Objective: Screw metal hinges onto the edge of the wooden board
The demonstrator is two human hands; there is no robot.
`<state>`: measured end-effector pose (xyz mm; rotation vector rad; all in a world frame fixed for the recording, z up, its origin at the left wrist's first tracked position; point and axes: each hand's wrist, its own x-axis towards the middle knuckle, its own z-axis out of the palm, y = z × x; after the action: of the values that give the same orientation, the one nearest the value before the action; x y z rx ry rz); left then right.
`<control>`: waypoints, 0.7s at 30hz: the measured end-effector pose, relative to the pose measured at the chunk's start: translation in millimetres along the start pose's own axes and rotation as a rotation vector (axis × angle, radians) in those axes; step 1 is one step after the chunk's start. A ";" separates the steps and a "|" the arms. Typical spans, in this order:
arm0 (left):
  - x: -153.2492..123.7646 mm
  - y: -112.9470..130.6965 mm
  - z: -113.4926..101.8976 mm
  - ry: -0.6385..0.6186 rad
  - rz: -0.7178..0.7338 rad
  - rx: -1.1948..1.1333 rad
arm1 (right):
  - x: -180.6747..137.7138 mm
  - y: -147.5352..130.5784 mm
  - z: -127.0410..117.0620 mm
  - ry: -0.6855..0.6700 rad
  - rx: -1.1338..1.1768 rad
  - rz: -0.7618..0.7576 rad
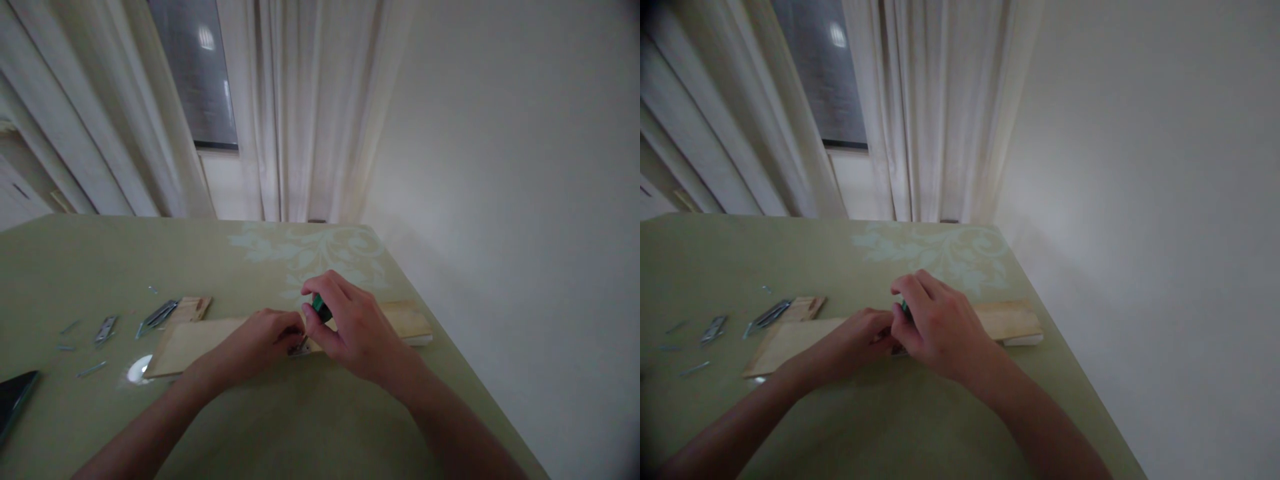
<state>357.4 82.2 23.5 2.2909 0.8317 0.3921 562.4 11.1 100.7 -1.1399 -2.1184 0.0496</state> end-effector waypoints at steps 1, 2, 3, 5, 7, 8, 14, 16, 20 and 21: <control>-0.1 0.6 0.0 -0.002 0.002 -0.006 | 0.2 0.1 0.7 0.000 0.009 0.001; 0.0 1.6 -0.1 -0.005 0.004 -0.014 | 0.3 0.2 1.3 -0.001 0.015 0.003; 0.1 2.6 -0.7 -0.010 0.007 -0.022 | 0.3 0.3 1.8 -0.001 0.016 0.006; 0.9 3.2 -5.0 -0.020 0.007 -0.021 | 0.0 0.4 2.3 -0.003 0.006 0.011; 1.4 -1.7 -16.2 -0.008 -0.007 0.018 | -0.8 0.0 2.2 -0.009 -0.001 0.010; 0.8 -7.4 -25.3 0.008 -0.027 0.053 | -1.2 -0.3 2.0 -0.017 -0.001 0.007; -36.2 -81.4 -115.1 0.124 -0.423 0.402 | -1.3 -1.9 2.2 -0.029 0.004 -0.021; -58.1 -107.3 -140.5 0.133 -0.588 0.494 | -0.8 -2.3 3.2 -0.023 0.005 -0.025; -90.5 -140.9 -156.3 0.128 -0.828 0.547 | -1.2 -2.8 4.9 -0.017 0.005 -0.028; -94.6 -145.9 -154.9 0.122 -0.847 0.540 | -1.5 -2.5 5.1 -0.017 0.005 -0.026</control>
<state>146.1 179.5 34.4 2.1045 2.0384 -0.1001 558.0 9.9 97.0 -1.1121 -2.1462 0.0526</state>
